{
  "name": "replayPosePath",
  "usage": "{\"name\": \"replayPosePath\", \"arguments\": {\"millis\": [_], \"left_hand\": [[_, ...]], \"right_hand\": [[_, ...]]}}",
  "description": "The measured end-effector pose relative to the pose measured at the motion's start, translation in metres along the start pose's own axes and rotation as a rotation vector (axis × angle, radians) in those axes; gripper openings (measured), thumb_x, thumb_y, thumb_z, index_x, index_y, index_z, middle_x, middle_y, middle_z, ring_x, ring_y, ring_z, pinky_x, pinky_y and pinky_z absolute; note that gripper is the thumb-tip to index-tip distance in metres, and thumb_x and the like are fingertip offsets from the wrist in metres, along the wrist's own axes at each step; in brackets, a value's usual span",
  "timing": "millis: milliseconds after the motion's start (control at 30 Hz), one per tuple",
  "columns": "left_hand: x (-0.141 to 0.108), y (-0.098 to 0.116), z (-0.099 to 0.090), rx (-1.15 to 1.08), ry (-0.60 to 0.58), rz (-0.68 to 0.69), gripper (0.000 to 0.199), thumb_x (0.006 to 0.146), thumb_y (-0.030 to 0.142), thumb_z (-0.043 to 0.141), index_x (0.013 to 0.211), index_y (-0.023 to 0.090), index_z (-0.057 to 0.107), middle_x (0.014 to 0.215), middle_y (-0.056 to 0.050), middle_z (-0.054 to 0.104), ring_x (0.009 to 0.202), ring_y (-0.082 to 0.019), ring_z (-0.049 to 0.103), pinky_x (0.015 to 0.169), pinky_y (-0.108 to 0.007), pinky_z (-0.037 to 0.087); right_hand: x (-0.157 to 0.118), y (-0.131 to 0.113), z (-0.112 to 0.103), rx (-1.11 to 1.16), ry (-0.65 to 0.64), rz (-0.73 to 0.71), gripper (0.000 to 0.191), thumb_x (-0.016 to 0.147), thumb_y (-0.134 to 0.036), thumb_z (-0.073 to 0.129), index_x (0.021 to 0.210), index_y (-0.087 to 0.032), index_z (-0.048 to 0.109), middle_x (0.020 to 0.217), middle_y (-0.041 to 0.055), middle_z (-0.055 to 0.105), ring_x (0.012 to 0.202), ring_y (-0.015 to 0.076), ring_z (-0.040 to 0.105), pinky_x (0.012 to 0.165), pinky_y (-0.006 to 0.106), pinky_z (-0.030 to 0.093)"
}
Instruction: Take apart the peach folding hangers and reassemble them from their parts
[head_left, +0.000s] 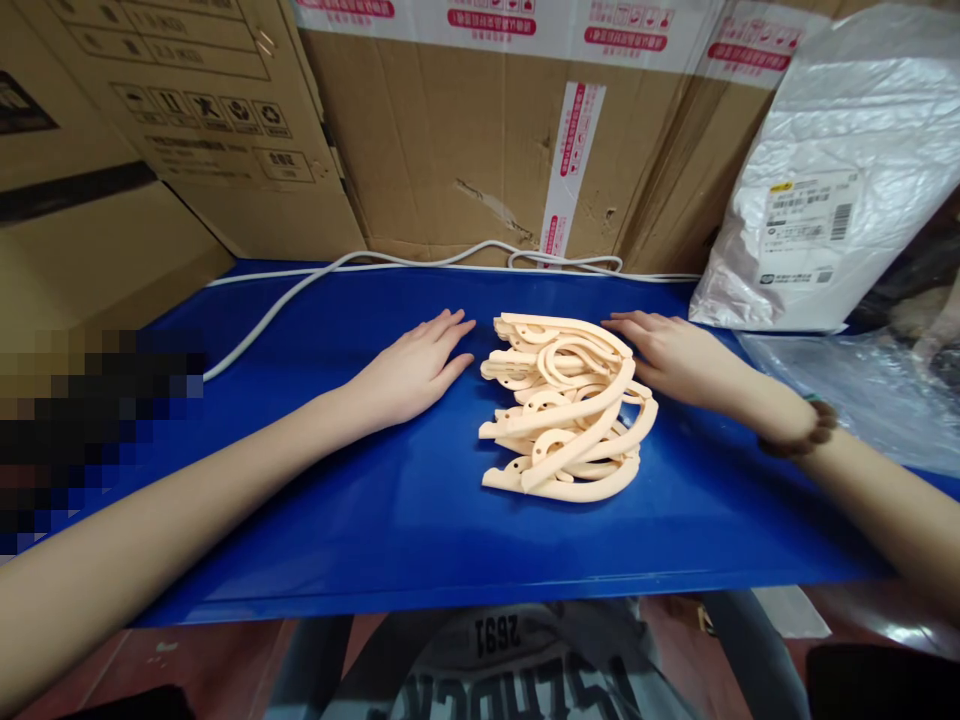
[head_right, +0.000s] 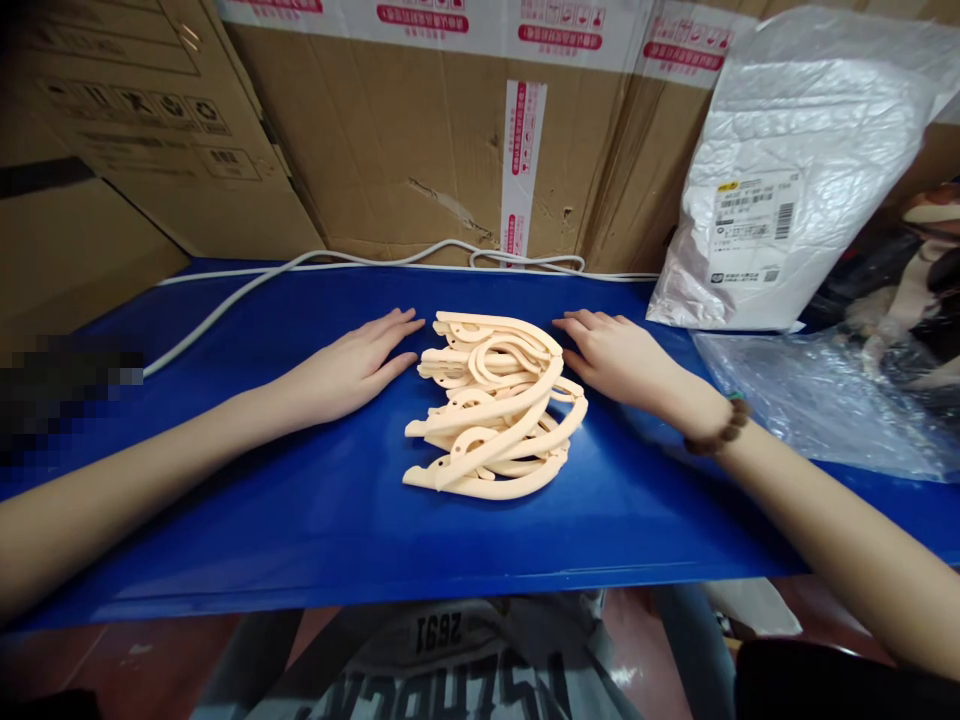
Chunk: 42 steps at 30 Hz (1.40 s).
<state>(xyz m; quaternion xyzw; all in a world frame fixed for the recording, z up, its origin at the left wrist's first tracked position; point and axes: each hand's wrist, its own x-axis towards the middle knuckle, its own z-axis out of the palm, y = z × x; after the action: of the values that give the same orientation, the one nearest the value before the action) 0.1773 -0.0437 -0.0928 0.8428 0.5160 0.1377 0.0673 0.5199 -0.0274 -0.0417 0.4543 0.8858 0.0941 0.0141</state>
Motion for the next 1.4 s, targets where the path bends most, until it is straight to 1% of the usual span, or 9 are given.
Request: {"name": "replayPosePath", "arguments": {"millis": [67, 133, 267, 333, 433, 567, 800, 1267, 1400], "left_hand": [[0.001, 0.0, 0.001, 0.032, -0.026, 0.007, 0.062, 0.103, 0.047, 0.028, 0.152, 0.011, 0.042, 0.162, -0.016, 0.035, 0.151, -0.032, 0.031, 0.122, -0.053, 0.026], [0.001, 0.0, 0.001, 0.063, -0.025, 0.016, 0.063, 0.104, 0.048, 0.027, 0.152, 0.011, 0.042, 0.161, -0.016, 0.035, 0.15, -0.033, 0.033, 0.122, -0.053, 0.027], [0.001, -0.001, 0.001, 0.07, -0.004, 0.034, 0.061, 0.104, 0.046, 0.028, 0.15, 0.01, 0.044, 0.16, -0.018, 0.037, 0.149, -0.034, 0.035, 0.121, -0.054, 0.029], [0.001, 0.0, 0.001, 0.069, -0.003, 0.031, 0.06, 0.104, 0.046, 0.03, 0.151, 0.011, 0.044, 0.16, -0.017, 0.037, 0.148, -0.033, 0.035, 0.121, -0.054, 0.029], [0.0, 0.002, 0.0, 0.115, -0.032, 0.011, 0.059, 0.105, 0.044, 0.029, 0.152, 0.011, 0.042, 0.161, -0.016, 0.035, 0.15, -0.032, 0.033, 0.122, -0.051, 0.028], [0.0, 0.005, -0.003, 0.172, -0.06, 0.003, 0.058, 0.105, 0.042, 0.029, 0.154, 0.01, 0.039, 0.162, -0.015, 0.034, 0.15, -0.03, 0.032, 0.123, -0.047, 0.028], [0.0, 0.005, -0.002, 0.193, -0.06, 0.011, 0.058, 0.106, 0.042, 0.03, 0.154, 0.011, 0.04, 0.162, -0.014, 0.036, 0.15, -0.029, 0.033, 0.123, -0.045, 0.029], [0.0, 0.005, -0.003, 0.159, -0.06, 0.009, 0.06, 0.105, 0.042, 0.029, 0.153, 0.01, 0.04, 0.162, -0.016, 0.035, 0.15, -0.031, 0.033, 0.123, -0.047, 0.029], [-0.002, 0.006, -0.003, 0.09, -0.043, 0.0, 0.059, 0.103, 0.041, 0.031, 0.151, 0.009, 0.043, 0.161, -0.017, 0.037, 0.149, -0.033, 0.034, 0.122, -0.05, 0.029]], "right_hand": [[0.011, 0.001, 0.008, 0.02, -0.019, -0.019, 0.047, 0.099, -0.032, 0.039, 0.139, -0.013, 0.054, 0.137, 0.0184, 0.059, 0.122, 0.032, 0.06, 0.1, 0.046, 0.049], [0.014, 0.002, 0.014, 0.023, 0.004, -0.028, 0.046, 0.098, -0.032, 0.04, 0.136, -0.011, 0.056, 0.132, 0.0199, 0.06, 0.117, 0.0319, 0.061, 0.099, 0.045, 0.049], [0.011, 0.001, 0.021, 0.033, 0.114, -0.018, 0.047, 0.099, -0.034, 0.039, 0.134, -0.009, 0.057, 0.129, 0.0204, 0.06, 0.114, 0.0324, 0.058, 0.1, 0.045, 0.048], [0.009, 0.002, 0.024, 0.052, 0.132, -0.024, 0.047, 0.099, -0.035, 0.038, 0.135, -0.01, 0.057, 0.13, 0.0198, 0.059, 0.113, 0.0317, 0.058, 0.1, 0.045, 0.048], [0.009, 0.004, 0.027, 0.056, 0.132, -0.025, 0.048, 0.1, -0.036, 0.038, 0.135, -0.01, 0.057, 0.129, 0.0197, 0.059, 0.11, 0.0315, 0.059, 0.098, 0.046, 0.049], [0.01, 0.006, 0.028, 0.066, 0.14, -0.043, 0.047, 0.099, -0.035, 0.039, 0.135, -0.011, 0.057, 0.129, 0.0201, 0.059, 0.114, 0.0325, 0.058, 0.1, 0.047, 0.049], [0.009, 0.007, 0.029, 0.06, 0.131, -0.054, 0.048, 0.1, -0.036, 0.038, 0.135, -0.009, 0.057, 0.13, 0.0209, 0.059, 0.117, 0.0335, 0.057, 0.102, 0.049, 0.048], [0.008, 0.007, 0.03, 0.071, 0.143, -0.061, 0.048, 0.101, -0.036, 0.038, 0.135, -0.008, 0.058, 0.131, 0.0211, 0.059, 0.116, 0.0337, 0.058, 0.102, 0.05, 0.048], [0.009, 0.005, 0.028, 0.136, 0.172, -0.022, 0.045, 0.1, -0.034, 0.041, 0.131, -0.009, 0.061, 0.128, 0.0208, 0.062, 0.112, 0.0352, 0.061, 0.096, 0.052, 0.05]]}}
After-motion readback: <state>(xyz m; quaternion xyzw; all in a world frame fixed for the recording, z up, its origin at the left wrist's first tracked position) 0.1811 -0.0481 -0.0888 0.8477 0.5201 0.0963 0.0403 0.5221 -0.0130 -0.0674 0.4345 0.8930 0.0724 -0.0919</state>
